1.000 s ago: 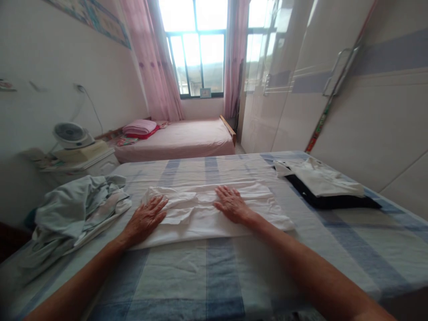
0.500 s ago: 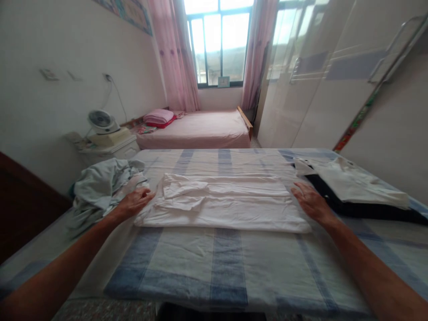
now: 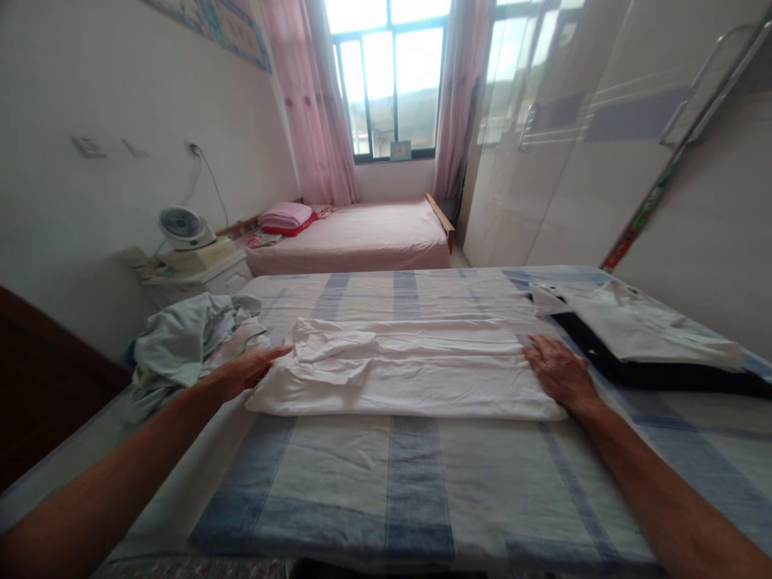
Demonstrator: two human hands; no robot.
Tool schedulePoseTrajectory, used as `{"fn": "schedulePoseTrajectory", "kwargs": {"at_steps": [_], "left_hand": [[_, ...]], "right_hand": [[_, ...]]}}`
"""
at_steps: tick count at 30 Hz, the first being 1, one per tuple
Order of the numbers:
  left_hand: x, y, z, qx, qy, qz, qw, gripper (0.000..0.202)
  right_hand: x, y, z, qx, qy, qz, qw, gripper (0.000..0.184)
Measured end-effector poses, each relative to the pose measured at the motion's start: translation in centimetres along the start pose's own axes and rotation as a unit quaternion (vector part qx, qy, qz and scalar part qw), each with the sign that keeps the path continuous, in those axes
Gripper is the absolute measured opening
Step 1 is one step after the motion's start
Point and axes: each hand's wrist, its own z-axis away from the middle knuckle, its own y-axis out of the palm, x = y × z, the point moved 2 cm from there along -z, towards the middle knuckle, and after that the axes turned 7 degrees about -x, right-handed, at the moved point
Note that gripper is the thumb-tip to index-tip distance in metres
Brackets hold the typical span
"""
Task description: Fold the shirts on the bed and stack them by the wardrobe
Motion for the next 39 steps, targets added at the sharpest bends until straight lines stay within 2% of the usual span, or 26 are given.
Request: {"fn": "schedulePoseTrajectory", "kwargs": {"at_steps": [3, 5, 7, 10, 13, 15, 18, 20, 22, 24, 27, 30, 32, 34, 35, 37, 39], "left_hand": [[-0.2, 0.8, 0.3, 0.065, -0.028, 0.058, 0.996, 0.049], [-0.3, 1.2, 0.5, 0.074, -0.013, 0.088, 0.993, 0.046], [-0.3, 1.2, 0.5, 0.067, 0.013, 0.102, 0.992, 0.043], [-0.5, 1.2, 0.6, 0.060, 0.026, 0.116, 0.991, 0.040], [-0.7, 1.2, 0.7, 0.089, -0.034, 0.147, 0.985, 0.041], [-0.6, 1.4, 0.7, 0.128, -0.086, 0.169, 0.974, 0.039], [-0.6, 1.8, 0.8, 0.168, -0.112, 0.201, 0.959, 0.034], [-0.7, 2.1, 1.0, 0.163, -0.103, 0.222, 0.956, 0.031], [-1.2, 2.3, 1.4, 0.150, -0.084, 0.248, 0.954, 0.030], [-2.3, 2.6, 2.0, 0.144, -0.058, 0.274, 0.949, 0.032], [-5.0, 3.3, 3.2, 0.136, -0.008, 0.291, 0.947, 0.039], [-9.1, 5.2, 4.5, 0.122, 0.055, 0.261, 0.956, 0.042], [-12.2, 7.5, 5.6, 0.124, 0.101, 0.223, 0.962, 0.041], [-15.3, 10.7, 6.6, 0.146, 0.156, 0.197, 0.957, 0.041], [-16.7, 12.6, 7.2, 0.172, 0.186, 0.188, 0.949, 0.042], [-18.7, 16.4, 7.9, 0.261, 0.225, 0.153, 0.926, 0.049], [-19.4, 19.6, 7.9, 0.307, 0.252, 0.104, 0.912, 0.060]], "right_hand": [[1.4, -1.1, -0.3, -0.001, 0.023, -0.021, 1.000, 0.060], [3.6, -2.2, -0.5, -0.018, 0.014, -0.024, 0.999, 0.060], [7.1, -3.3, -0.5, -0.028, -0.031, -0.021, 0.999, 0.059], [13.5, -3.8, -0.1, 0.006, -0.132, -0.022, 0.991, 0.056], [19.0, -2.8, 0.8, 0.048, -0.207, -0.032, 0.977, 0.056], [21.5, -1.5, 1.4, 0.071, -0.229, -0.041, 0.970, 0.057], [23.7, 0.6, 2.2, 0.100, -0.237, -0.057, 0.965, 0.058], [24.4, 1.6, 2.4, 0.130, -0.242, -0.069, 0.959, 0.059], [24.5, 2.0, 2.3, 0.158, -0.241, -0.086, 0.954, 0.058], [23.8, 1.6, 1.7, 0.162, -0.211, -0.119, 0.957, 0.057], [21.2, 0.4, 0.3, 0.142, -0.114, -0.218, 0.959, 0.060], [17.2, -1.1, -1.0, 0.132, 0.003, -0.348, 0.928, 0.064], [14.4, -1.9, -1.4, 0.134, 0.078, -0.428, 0.890, 0.065], [12.1, -2.7, -1.5, 0.141, 0.144, -0.485, 0.851, 0.067], [11.1, -3.0, -1.4, 0.144, 0.173, -0.504, 0.834, 0.068], [9.4, -3.5, -1.2, 0.151, 0.229, -0.534, 0.799, 0.070], [8.2, -3.8, -0.9, 0.162, 0.281, -0.569, 0.756, 0.069]]}}
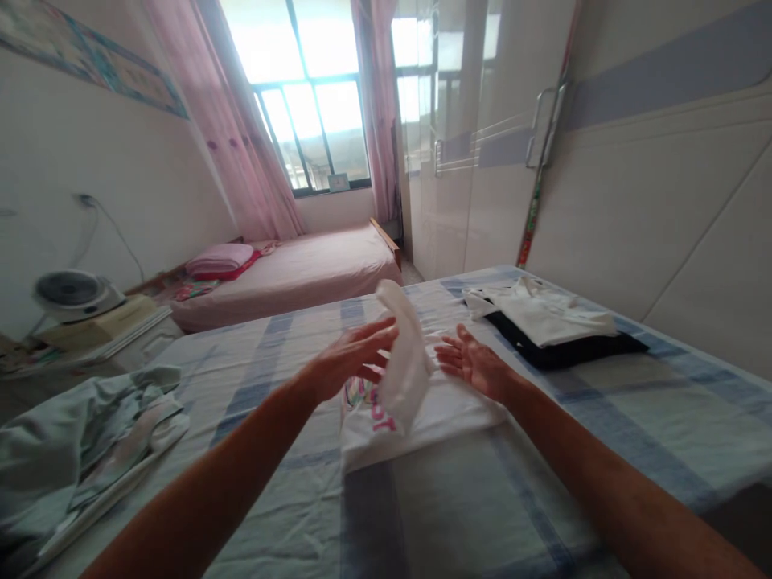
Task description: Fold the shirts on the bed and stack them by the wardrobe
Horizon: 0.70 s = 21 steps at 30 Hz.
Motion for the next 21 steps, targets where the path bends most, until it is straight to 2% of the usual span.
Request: {"fn": "schedulePoseTrajectory", "kwargs": {"at_steps": [1, 3, 4, 6, 8, 10, 14, 18, 21], "left_hand": [[0.6, 0.7, -0.7, -0.002, 0.012, -0.033, 0.999, 0.062], [2.5, 1.0, -1.4, -0.058, 0.063, -0.126, 0.988, 0.057], [3.6, 0.8, -1.2, -0.087, 0.097, -0.182, 0.975, 0.051], [5.7, 0.2, 0.0, -0.110, 0.160, -0.290, 0.937, 0.041], [7.5, -0.1, 1.8, -0.101, 0.206, -0.375, 0.898, 0.039], [8.7, 0.0, 3.5, -0.078, 0.238, -0.437, 0.864, 0.041], [9.4, 0.9, 4.8, -0.053, 0.282, -0.510, 0.811, 0.044], [10.2, 2.0, 4.4, -0.040, 0.302, -0.530, 0.792, 0.049], [11.0, 2.7, 4.4, -0.023, 0.299, -0.522, 0.799, 0.049]], "right_hand": [[-0.1, -0.4, 0.1, 0.002, 0.023, -0.031, 0.999, 0.067], [-0.3, -0.9, 0.3, 0.015, 0.049, -0.081, 0.995, 0.061], [-0.3, -0.9, 0.4, 0.019, 0.055, -0.095, 0.994, 0.055], [-0.4, -0.7, 0.5, 0.028, 0.062, -0.105, 0.992, 0.039], [-0.6, -0.3, 0.5, 0.038, 0.056, -0.099, 0.993, 0.030], [-0.7, 0.2, 0.2, 0.035, 0.027, -0.075, 0.996, 0.035], [-0.3, 0.3, -0.7, -0.026, -0.040, 0.011, 0.999, 0.042], [0.5, -0.4, -2.3, -0.041, -0.112, 0.081, 0.990, 0.045], [0.2, -1.1, -3.3, -0.126, -0.145, 0.242, 0.951, 0.049]]}}
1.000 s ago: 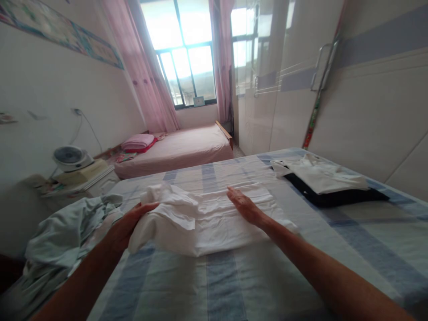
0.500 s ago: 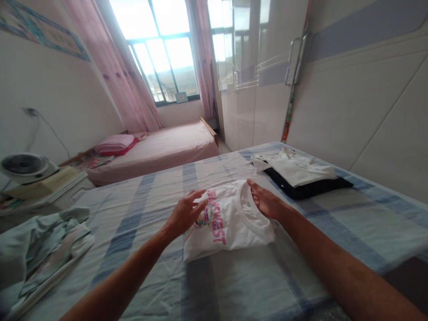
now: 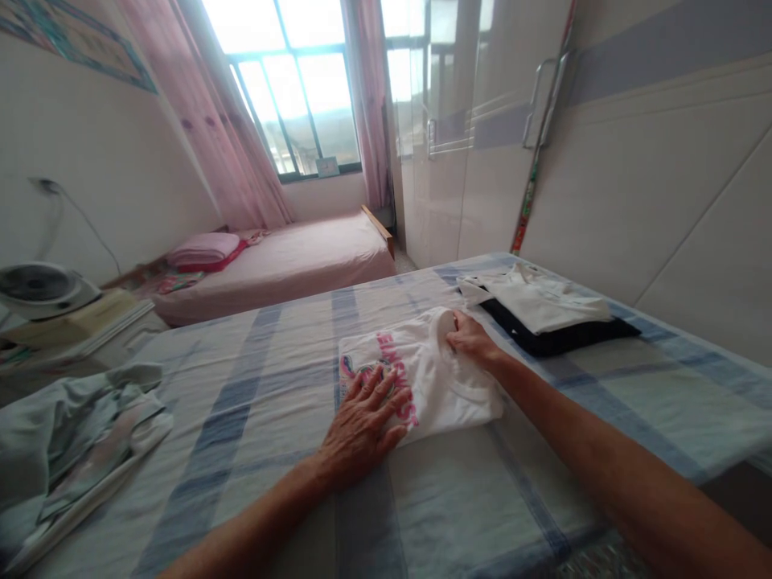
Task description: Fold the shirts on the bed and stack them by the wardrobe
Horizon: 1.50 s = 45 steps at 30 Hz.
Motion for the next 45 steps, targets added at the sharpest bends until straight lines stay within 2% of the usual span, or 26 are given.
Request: {"fn": "schedulePoseTrajectory", "kwargs": {"at_steps": [2, 4, 5, 8, 11, 13, 16, 19, 21, 23, 25, 28, 30, 33, 36, 39, 42, 45], "left_hand": [[-0.2, 0.2, 0.2, 0.010, -0.004, 0.011, 1.000, 0.050], [-0.1, -0.1, 0.2, 0.013, -0.004, 0.023, 1.000, 0.048], [0.2, -0.4, 0.0, 0.007, -0.009, 0.027, 1.000, 0.046], [2.7, -1.8, -0.7, -0.032, -0.059, 0.013, 0.998, 0.040], [6.7, -3.0, -1.2, -0.034, -0.091, -0.044, 0.994, 0.053], [9.1, -3.3, -1.2, -0.005, -0.068, -0.078, 0.995, 0.061], [11.0, -3.5, -0.9, 0.022, -0.008, -0.107, 0.994, 0.060], [11.3, -3.5, -1.1, 0.030, 0.048, -0.127, 0.990, 0.051], [11.3, -3.3, -1.6, 0.033, 0.077, -0.137, 0.987, 0.045], [11.3, -3.0, -2.3, 0.037, 0.097, -0.138, 0.985, 0.040], [11.6, -2.6, -2.9, 0.039, 0.104, -0.129, 0.985, 0.036], [12.0, -2.0, -3.4, 0.035, 0.087, -0.097, 0.991, 0.033], [12.1, -2.0, -3.5, 0.024, 0.058, -0.061, 0.996, 0.030], [11.6, -3.4, -3.7, -0.027, -0.031, -0.008, 0.999, 0.026], [10.1, -6.6, -5.1, -0.124, -0.108, 0.055, 0.985, 0.023], [8.6, -10.4, -7.8, -0.201, -0.130, 0.184, 0.953, 0.024], [8.5, -13.2, -11.3, -0.233, -0.151, 0.307, 0.910, 0.024], [9.6, -15.2, -14.7, -0.276, -0.168, 0.340, 0.883, 0.020]], "right_hand": [[-0.2, -0.1, 0.1, -0.066, -0.025, 0.103, 0.992, 0.055], [0.6, 0.0, 1.1, -0.106, -0.098, 0.160, 0.977, 0.056], [1.3, 0.1, 2.0, -0.101, -0.150, 0.176, 0.968, 0.053], [3.9, 0.8, 5.9, -0.024, -0.273, 0.194, 0.942, 0.040], [6.2, 2.2, 10.6, 0.102, -0.314, 0.189, 0.925, 0.036], [7.1, 3.6, 13.4, 0.165, -0.328, 0.199, 0.908, 0.043], [7.5, 6.1, 15.9, 0.189, -0.340, 0.226, 0.893, 0.059], [7.8, 8.1, 16.4, 0.161, -0.345, 0.255, 0.889, 0.072], [8.1, 9.1, 16.3, 0.135, -0.343, 0.281, 0.886, 0.074], [8.4, 9.9, 16.0, 0.115, -0.341, 0.312, 0.879, 0.066], [8.6, 10.6, 15.8, 0.103, -0.354, 0.345, 0.863, 0.050], [8.6, 11.3, 15.4, 0.096, -0.389, 0.376, 0.836, 0.030], [8.8, 10.7, 14.7, 0.102, -0.379, 0.362, 0.846, 0.032], [10.3, 7.0, 12.5, 0.078, -0.306, 0.294, 0.902, 0.031], [13.2, 1.2, 9.1, -0.002, -0.255, 0.214, 0.943, 0.028], [15.7, -3.8, 5.0, -0.057, -0.219, 0.126, 0.966, 0.025], [16.5, -5.6, 0.7, -0.043, -0.176, 0.016, 0.983, 0.025], [17.0, -5.3, -3.2, -0.054, -0.189, -0.019, 0.980, 0.025]]}}
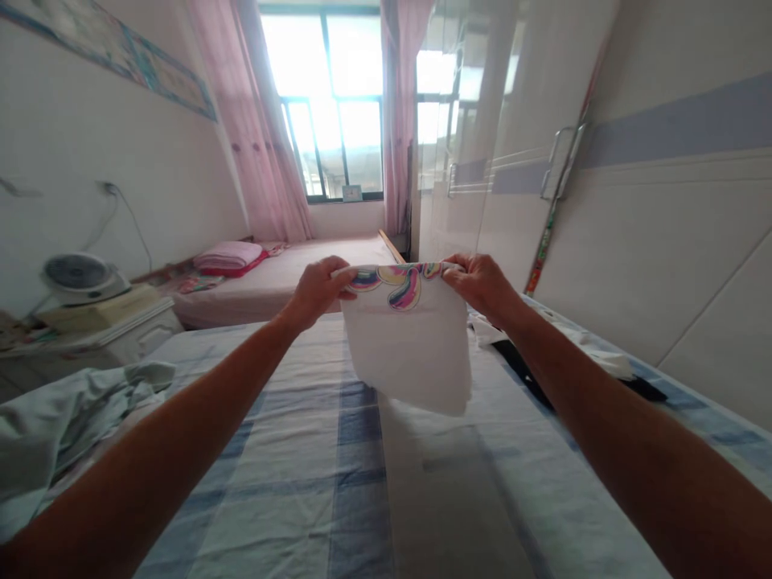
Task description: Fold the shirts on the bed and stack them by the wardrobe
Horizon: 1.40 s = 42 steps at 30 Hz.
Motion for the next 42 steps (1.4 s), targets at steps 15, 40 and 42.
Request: {"fn": "schedulePoseTrajectory", "kwargs": {"at_steps": [15, 40, 42], "left_hand": [[1.4, -6.3, 17.4, 0.227, 0.043, -0.348, 0.909, 0.024], [6.1, 4.6, 15.4, 0.289, 0.224, -0.282, 0.887, 0.033], [6.4, 5.5, 16.2, 0.324, 0.251, -0.267, 0.872, 0.040]], "right_hand": [[-5.2, 1.8, 12.3, 0.248, -0.118, 0.145, 0.950, 0.040], [-14.0, 14.1, 1.9, 0.183, -0.134, 0.227, 0.947, 0.029], [-14.8, 15.2, 1.3, 0.220, -0.124, 0.247, 0.936, 0.022]]}}
